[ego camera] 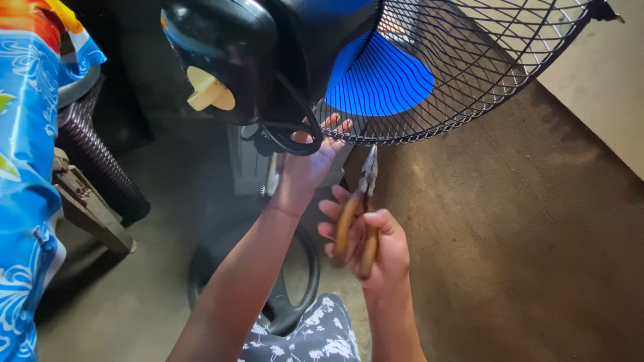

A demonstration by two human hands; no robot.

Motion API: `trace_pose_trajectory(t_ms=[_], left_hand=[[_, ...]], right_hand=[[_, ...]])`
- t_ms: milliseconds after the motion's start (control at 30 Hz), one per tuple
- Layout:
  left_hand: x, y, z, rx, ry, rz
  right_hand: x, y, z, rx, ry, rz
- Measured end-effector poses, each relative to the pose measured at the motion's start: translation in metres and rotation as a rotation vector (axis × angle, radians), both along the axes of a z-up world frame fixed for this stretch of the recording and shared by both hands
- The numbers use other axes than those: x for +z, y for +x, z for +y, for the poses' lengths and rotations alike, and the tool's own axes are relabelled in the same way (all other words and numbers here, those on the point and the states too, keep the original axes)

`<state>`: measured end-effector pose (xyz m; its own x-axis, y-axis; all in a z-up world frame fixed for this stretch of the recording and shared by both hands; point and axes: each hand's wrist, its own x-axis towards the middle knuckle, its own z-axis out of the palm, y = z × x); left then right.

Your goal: The person uses pliers to pry and remove the front wire cage of a standing electric fan, then removes the blue fan blades and the rear wire cage. The person wipes the fan blades and cages with a cloth. The video ends with the fan disassembled and parts placed on a nearby table.

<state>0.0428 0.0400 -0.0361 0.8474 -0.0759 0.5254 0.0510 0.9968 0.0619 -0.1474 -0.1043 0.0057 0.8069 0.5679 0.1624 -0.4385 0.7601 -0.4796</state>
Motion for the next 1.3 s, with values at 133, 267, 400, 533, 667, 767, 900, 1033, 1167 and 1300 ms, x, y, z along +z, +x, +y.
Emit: trace_pose_trajectory(t_ms=[133, 267, 400, 533, 667, 767, 900, 1033, 1167, 1300], left_hand=[[0.004, -0.004, 0.000, 0.113, 0.185, -0.011], [0.011, -0.005, 0.000, 0.088, 0.196, -0.002], [0.008, -0.001, -0.001, -0.032, 0.024, 0.001], [0.007, 0.004, -0.002, -0.036, -0.007, 0.006], [0.006, 0.005, -0.001, -0.035, 0.013, 0.018], [0.010, 0.004, 0.000, -0.027, 0.027, 0.037], [0.015, -0.001, 0.000, -0.076, -0.076, 0.047], [0.020, -0.005, -0.001, -0.021, 0.000, 0.072], [0.025, -0.009, -0.002, -0.013, 0.022, 0.066], [0.027, -0.010, -0.002, -0.036, 0.030, 0.104]], right_hand=[[-0.020, -0.004, -0.006, -0.339, -0.392, 0.121], [-0.030, -0.005, -0.016, -0.237, -0.363, -0.071], [-0.033, 0.000, -0.021, -0.098, -0.162, 0.085], [-0.029, 0.010, -0.024, 0.024, 0.047, 0.161], [-0.029, 0.019, -0.025, 0.106, 0.197, 0.215], [-0.029, 0.021, -0.024, 0.111, 0.236, 0.196], [-0.027, 0.018, -0.023, 0.069, 0.240, 0.175], [-0.021, 0.012, -0.020, 0.086, 0.271, 0.189], [-0.014, 0.006, -0.016, 0.070, 0.239, 0.166], [-0.012, 0.007, -0.013, 0.032, 0.243, 0.149]])
